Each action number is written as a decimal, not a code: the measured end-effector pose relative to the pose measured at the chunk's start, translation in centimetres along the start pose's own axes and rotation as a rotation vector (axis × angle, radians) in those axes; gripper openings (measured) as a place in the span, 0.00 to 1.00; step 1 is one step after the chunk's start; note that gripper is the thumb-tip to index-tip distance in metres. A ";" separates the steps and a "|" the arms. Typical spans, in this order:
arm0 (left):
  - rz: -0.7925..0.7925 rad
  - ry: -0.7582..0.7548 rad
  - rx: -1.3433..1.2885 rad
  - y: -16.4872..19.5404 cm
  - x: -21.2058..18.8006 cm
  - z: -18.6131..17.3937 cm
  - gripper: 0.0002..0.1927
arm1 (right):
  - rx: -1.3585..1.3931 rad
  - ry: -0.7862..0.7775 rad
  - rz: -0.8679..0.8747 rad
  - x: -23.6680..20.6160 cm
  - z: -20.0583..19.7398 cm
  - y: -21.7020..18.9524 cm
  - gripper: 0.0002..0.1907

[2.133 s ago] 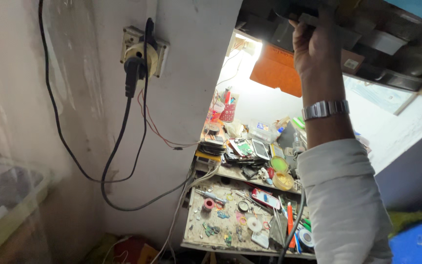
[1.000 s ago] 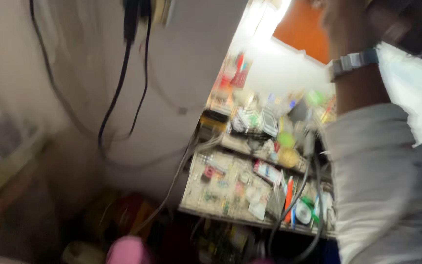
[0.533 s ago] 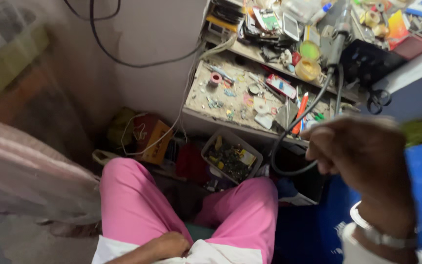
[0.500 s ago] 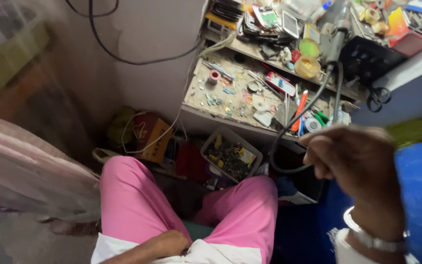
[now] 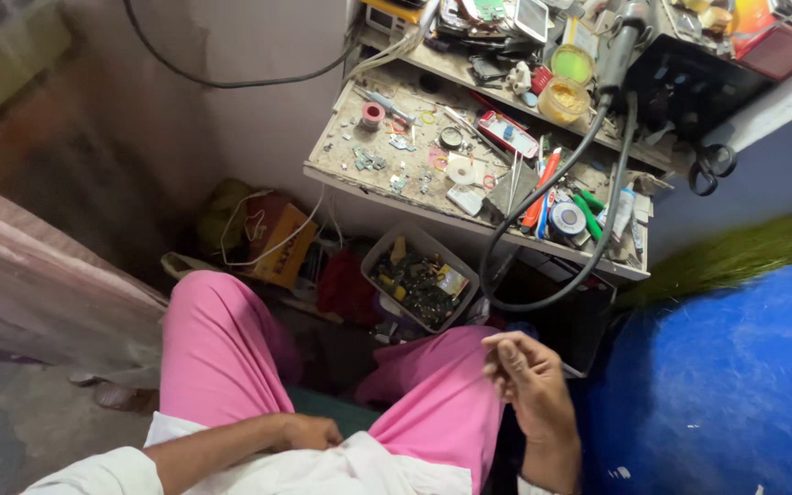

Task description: The person sits on the floor and handles a small electronic component, then moves to a cluttered workbench to solder a circuit board using a soldering iron and tweezers.

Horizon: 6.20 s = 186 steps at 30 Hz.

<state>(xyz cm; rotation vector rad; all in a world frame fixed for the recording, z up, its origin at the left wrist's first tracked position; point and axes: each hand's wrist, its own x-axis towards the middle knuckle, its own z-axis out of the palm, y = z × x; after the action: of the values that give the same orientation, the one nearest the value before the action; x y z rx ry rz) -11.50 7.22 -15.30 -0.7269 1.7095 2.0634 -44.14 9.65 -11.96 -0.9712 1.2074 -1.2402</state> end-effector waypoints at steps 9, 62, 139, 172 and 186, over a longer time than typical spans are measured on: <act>-0.181 -0.228 0.289 3.4 1.8 -3.5 0.27 | 0.004 -0.032 0.182 0.2 0.9 2.0 0.13; 0.809 0.953 0.449 6.7 -2.9 -18.2 0.09 | -1.502 0.721 -0.362 26.7 5.1 -11.6 0.14; 0.741 1.326 1.045 14.4 -1.3 -37.3 0.12 | -0.865 0.536 -0.568 29.6 16.6 -3.8 0.10; 0.886 1.455 0.949 13.9 -1.6 -36.7 0.11 | -0.436 0.654 -0.431 28.5 16.9 -3.4 0.11; 0.999 0.989 -0.252 12.1 -4.3 -27.6 0.13 | 0.159 0.346 -0.287 22.6 24.5 -2.3 0.12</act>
<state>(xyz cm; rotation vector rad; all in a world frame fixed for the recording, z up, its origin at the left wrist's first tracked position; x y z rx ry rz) -10.74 -22.03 -6.92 -1.3065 2.7804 2.8537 -21.80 -15.09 -9.04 -0.8535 1.2361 -1.7607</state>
